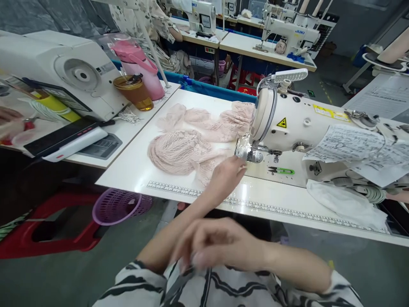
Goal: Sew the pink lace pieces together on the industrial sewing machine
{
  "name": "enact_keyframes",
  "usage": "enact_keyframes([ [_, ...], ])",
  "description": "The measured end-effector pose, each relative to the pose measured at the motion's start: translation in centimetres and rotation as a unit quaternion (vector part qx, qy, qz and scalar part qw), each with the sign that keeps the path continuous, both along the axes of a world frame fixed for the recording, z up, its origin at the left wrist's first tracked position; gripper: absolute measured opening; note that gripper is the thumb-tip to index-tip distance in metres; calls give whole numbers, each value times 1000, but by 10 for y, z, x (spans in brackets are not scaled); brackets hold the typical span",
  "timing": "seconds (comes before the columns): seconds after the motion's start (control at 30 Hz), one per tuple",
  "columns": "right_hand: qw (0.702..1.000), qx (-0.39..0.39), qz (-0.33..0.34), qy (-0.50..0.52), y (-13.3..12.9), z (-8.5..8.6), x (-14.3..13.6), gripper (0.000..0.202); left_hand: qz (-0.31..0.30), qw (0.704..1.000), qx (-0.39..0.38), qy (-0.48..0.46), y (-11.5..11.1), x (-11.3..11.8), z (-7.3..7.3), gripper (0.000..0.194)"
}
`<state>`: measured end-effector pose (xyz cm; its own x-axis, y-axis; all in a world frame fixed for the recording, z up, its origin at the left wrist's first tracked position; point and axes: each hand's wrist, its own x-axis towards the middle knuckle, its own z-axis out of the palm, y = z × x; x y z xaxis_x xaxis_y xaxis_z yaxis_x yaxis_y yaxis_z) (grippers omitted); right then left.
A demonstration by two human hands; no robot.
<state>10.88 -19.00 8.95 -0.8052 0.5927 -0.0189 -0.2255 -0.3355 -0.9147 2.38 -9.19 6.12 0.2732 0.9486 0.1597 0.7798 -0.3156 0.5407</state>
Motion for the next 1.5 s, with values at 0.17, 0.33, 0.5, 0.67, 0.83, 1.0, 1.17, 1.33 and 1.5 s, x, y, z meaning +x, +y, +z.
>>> enact_keyframes([
  [0.17,878,227,-271,-322,42,-39,94,26,28,997,4,75,43,19,-10,12],
  [0.33,682,390,-347,-513,83,-61,167,32,18,997,-21,78,56,25,-24,21],
  [0.5,601,447,-338,-570,113,-64,160,33,2,997,-64,36,61,17,-23,19],
  [0.67,620,482,-282,-551,134,-68,109,31,-20,994,-108,10,67,13,-15,17],
  [0.83,612,471,-292,-564,146,-71,95,23,-43,994,-97,4,67,10,-11,17],
  [1.0,581,405,-360,-607,166,-84,114,33,-74,997,-21,23,59,18,-14,21],
  [1.17,566,384,-391,-615,187,-100,121,34,-197,978,44,50,39,36,-27,31],
  [1.33,564,380,-391,-620,184,-102,120,39,-241,963,94,78,33,42,-47,40],
  [1.5,562,387,-390,-618,179,-97,118,38,-253,956,118,85,33,41,-57,45],
])
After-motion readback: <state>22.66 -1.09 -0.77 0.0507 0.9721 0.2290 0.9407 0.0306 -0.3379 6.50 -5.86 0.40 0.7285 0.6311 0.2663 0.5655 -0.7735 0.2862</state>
